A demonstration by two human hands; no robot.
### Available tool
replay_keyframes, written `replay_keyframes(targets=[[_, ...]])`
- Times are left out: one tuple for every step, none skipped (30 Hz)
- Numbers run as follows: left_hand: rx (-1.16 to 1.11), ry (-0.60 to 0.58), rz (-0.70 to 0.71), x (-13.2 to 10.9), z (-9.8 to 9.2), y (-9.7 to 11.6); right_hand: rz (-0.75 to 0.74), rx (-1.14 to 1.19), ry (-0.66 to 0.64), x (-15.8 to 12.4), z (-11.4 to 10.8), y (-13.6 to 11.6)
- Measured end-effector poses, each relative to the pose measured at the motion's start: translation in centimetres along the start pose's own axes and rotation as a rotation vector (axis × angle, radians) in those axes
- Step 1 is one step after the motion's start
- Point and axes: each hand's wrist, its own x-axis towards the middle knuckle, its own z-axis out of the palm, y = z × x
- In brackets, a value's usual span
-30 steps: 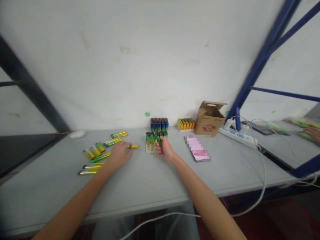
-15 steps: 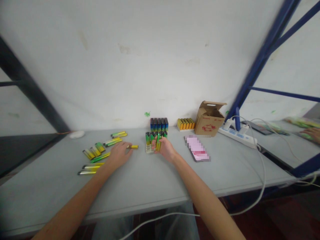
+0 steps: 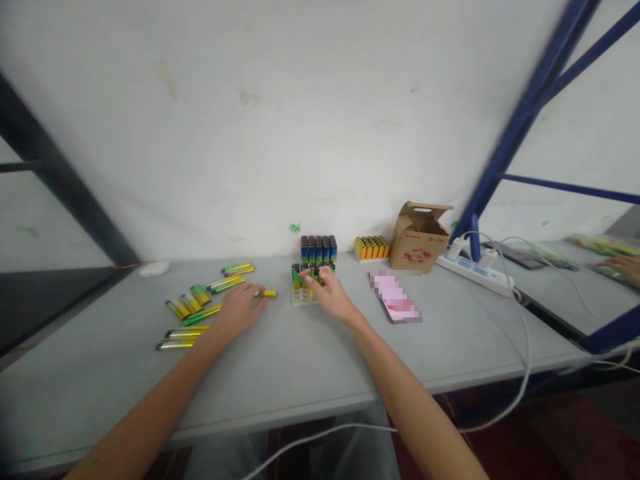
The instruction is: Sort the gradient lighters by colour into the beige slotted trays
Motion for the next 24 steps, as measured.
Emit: replay_keyframes(targets=[[0.001,-0.001,0.004,0.0,0.0,0.0,-0.037,-0.048,0.005,0.0,0.0,0.0],[0.002,-0.001,0.008,0.0,0.0,0.0,-0.054,-0.084,0.008,0.0,0.0,0.1],[0.002,0.0,0.01,0.0,0.0,0.0,-0.058,-0.109,0.011,0.0,0.0,0.3],[0.003,0.001,0.012,0.0,0.0,0.0,-0.053,-0.127,0.017,0.1,0.1,0.4],[0.004,0.002,0.014,0.0,0.0,0.0,-0.04,-0.136,0.029,0.1,0.2,0.6],[0.005,0.003,0.015,0.0,0.0,0.0,-0.023,-0.135,0.045,0.2,0.4,0.8],[0.005,0.003,0.016,0.0,0.0,0.1,-0.002,-0.12,0.065,0.2,0.6,1.0],[0.005,0.003,0.015,0.0,0.0,0.1,0.02,-0.096,0.086,0.3,0.8,1.2],[0.006,0.003,0.013,0.0,-0.1,0.1,0.04,-0.067,0.107,0.4,1.0,1.3],[0.006,0.002,0.012,0.0,-0.1,0.2,0.053,-0.038,0.126,0.4,1.2,1.5],[0.007,0.002,0.011,-0.1,-0.1,0.2,0.057,-0.019,0.139,0.5,1.4,1.6],[0.006,0.004,0.011,-0.1,-0.1,0.2,0.051,-0.014,0.147,0.5,1.6,1.7],[0.005,0.006,0.012,-0.1,-0.1,0.3,0.04,-0.025,0.152,0.5,1.7,1.8],[0.003,0.009,0.013,-0.1,-0.1,0.3,0.026,-0.049,0.153,0.4,1.8,1.9],[0.001,0.012,0.013,-0.1,-0.2,0.4,0.016,-0.081,0.152,0.3,2.0,2.0],[0.002,0.012,0.012,-0.1,-0.2,0.4,0.01,-0.115,0.15,0.2,2.1,2.1],[0.006,0.01,0.011,-0.2,-0.3,0.5,0.011,-0.146,0.147,0.2,2.1,2.2],[0.012,0.005,0.011,-0.2,-0.4,0.5,0.015,-0.173,0.144,0.1,2.2,2.2],[0.019,-0.003,0.012,-0.2,-0.5,0.6,0.02,-0.195,0.142,0.1,2.3,2.3],[0.024,-0.011,0.012,-0.2,-0.6,0.6,0.023,-0.217,0.143,0.1,2.3,2.2],[0.027,-0.019,0.011,-0.2,-0.7,0.7,0.02,-0.238,0.149,0.1,2.4,2.2],[0.028,-0.024,0.011,-0.3,-0.8,0.7,0.015,-0.255,0.16,0.2,2.4,2.1],[0.026,-0.029,0.01,-0.3,-0.9,0.7,0.007,-0.271,0.174,0.2,2.3,2.0],[0.022,-0.033,0.01,-0.3,-1.0,0.7,-0.004,-0.285,0.192,0.3,2.3,1.8]])
